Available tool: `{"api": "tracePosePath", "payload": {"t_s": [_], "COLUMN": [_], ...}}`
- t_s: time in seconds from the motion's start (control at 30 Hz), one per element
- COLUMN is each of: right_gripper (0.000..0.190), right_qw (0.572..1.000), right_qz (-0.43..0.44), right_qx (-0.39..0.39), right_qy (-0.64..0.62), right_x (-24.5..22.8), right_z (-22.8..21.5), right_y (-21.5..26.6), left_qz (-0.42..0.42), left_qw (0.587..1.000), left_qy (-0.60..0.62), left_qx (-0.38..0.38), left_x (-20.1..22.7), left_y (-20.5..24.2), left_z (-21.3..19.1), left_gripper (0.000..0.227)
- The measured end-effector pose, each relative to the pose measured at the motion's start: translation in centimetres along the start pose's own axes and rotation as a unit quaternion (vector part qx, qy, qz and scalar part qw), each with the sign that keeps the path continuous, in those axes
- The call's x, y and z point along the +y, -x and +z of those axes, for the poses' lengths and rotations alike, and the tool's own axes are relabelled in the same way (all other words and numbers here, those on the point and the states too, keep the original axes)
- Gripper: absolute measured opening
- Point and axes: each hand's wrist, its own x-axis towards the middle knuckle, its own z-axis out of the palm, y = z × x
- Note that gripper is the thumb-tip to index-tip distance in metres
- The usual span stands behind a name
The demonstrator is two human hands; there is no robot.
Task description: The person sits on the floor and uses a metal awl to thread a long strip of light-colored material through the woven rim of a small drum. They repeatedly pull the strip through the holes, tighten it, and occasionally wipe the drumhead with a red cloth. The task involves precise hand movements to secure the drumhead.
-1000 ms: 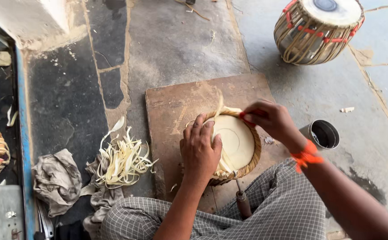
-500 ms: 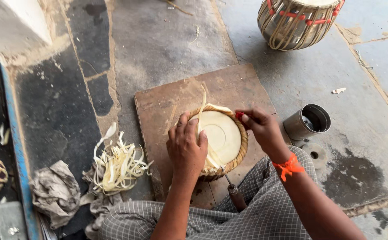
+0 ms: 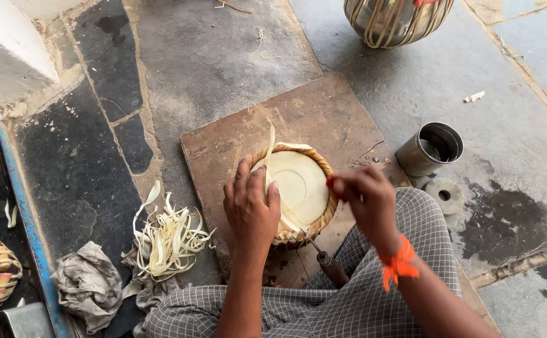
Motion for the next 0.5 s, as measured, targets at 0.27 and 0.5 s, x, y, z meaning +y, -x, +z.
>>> {"api": "tracePosePath", "payload": {"t_s": [0.27,0.5], "right_gripper": [0.033,0.018], "right_qw": [0.996,0.993], "right_qz": [-0.092,-0.094], "right_qx": [-0.019,0.017], "right_qy": [0.004,-0.065], "right_x": [-3.3,2.3], "right_z": [-0.1,0.4], "right_y": [6.1,0.3], "left_qz": [-0.025,-0.011], "left_qw": [1.0,1.0], "left_qy": [0.002,-0.002], "left_qx": [-0.004,-0.017], "left_x": [0.2,-0.1], "left_y": [0.0,0.1], "left_z": [0.0,-0.3], "left_gripper": [0.034,0.034]}}
